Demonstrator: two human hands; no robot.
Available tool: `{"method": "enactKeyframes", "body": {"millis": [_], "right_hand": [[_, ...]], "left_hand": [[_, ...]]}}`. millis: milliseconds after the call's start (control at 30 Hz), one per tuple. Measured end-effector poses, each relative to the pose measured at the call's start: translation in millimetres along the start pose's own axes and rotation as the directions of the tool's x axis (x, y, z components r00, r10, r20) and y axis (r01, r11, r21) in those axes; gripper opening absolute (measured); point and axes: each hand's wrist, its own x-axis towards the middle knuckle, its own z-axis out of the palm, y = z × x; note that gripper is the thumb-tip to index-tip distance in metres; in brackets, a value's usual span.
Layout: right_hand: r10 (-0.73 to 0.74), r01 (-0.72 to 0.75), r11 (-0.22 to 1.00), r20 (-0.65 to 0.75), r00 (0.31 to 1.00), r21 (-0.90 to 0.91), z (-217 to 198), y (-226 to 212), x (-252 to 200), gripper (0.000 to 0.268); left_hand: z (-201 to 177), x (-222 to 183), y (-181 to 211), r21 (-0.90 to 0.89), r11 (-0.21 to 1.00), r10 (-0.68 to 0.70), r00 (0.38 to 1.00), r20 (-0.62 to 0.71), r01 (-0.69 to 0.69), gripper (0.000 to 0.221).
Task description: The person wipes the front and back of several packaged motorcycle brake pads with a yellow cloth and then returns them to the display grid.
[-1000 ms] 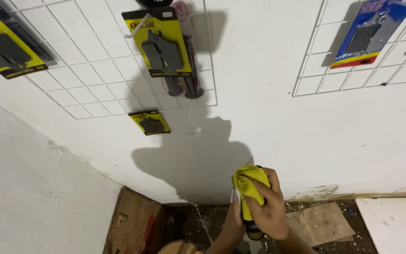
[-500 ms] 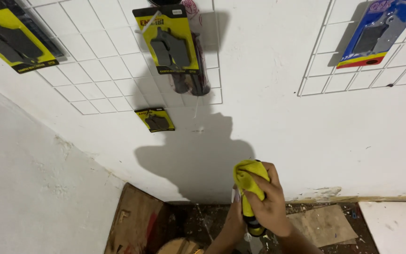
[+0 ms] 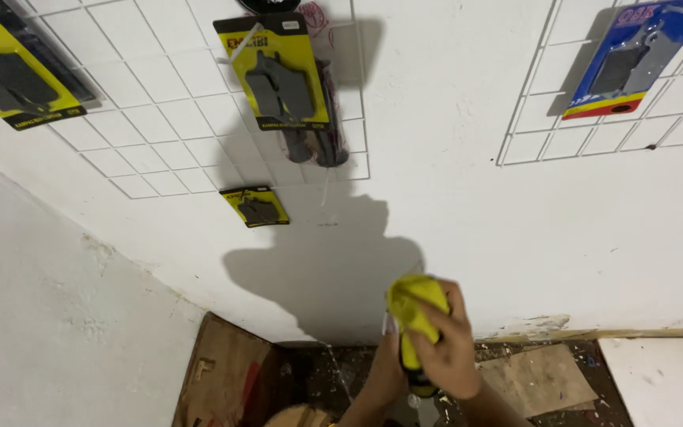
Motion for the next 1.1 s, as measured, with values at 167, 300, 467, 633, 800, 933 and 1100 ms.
{"method": "enactKeyframes", "body": {"millis": [167,300,467,633,800,933,1100], "right_hand": [[-0.081,0.071,0.993,0.099,0.992,0.100,10.7,-1.5,-36.2,0.042],[-0.070,0.070,0.997,-0.018,0.997,0.032,8.9,24.2,-17.7,0.038],[0.000,-0.002,0.999,0.041,0.999,0.045,3.5,8.4,-5.9,0.041],[0.005,0.002,0.999,0.132,0.991,-0.054,6.9,6.6,-29.8,0.046],[-0.066,0.062,0.995,-0.047,0.997,-0.080,-2.6,25.4,-0.3,0.034],[-0.070,0.069,0.995,-0.010,0.997,-0.068,-1.9,26.2,-9.9,0.039],[-0.118,0.116,0.993,0.076,0.990,0.032,4.0,46.4,-42.8,0.041]], "left_hand": [[-18.4,11.3,-18.5,-0.318,0.948,-0.105,0.952,-0.288,0.008,0.049],[-6.7,4.8,-96.0,-0.058,0.988,-0.154,0.960,-0.232,0.145,0.044],[-8.1,10.9,-71.7,-0.107,0.987,-0.135,0.973,-0.188,0.117,0.049],[-15.5,21.1,-10.6,-0.524,0.844,-0.047,0.955,-0.291,-0.118,0.054],[-11.2,17.7,-69.4,-0.151,0.980,-0.166,0.954,-0.250,0.131,0.045],[-11.2,21.6,-67.8,-0.183,0.969,-0.203,0.954,-0.219,0.164,0.045],[-9.2,22.6,4.4,-0.419,0.908,-0.157,0.942,-0.296,0.020,0.046]]}}
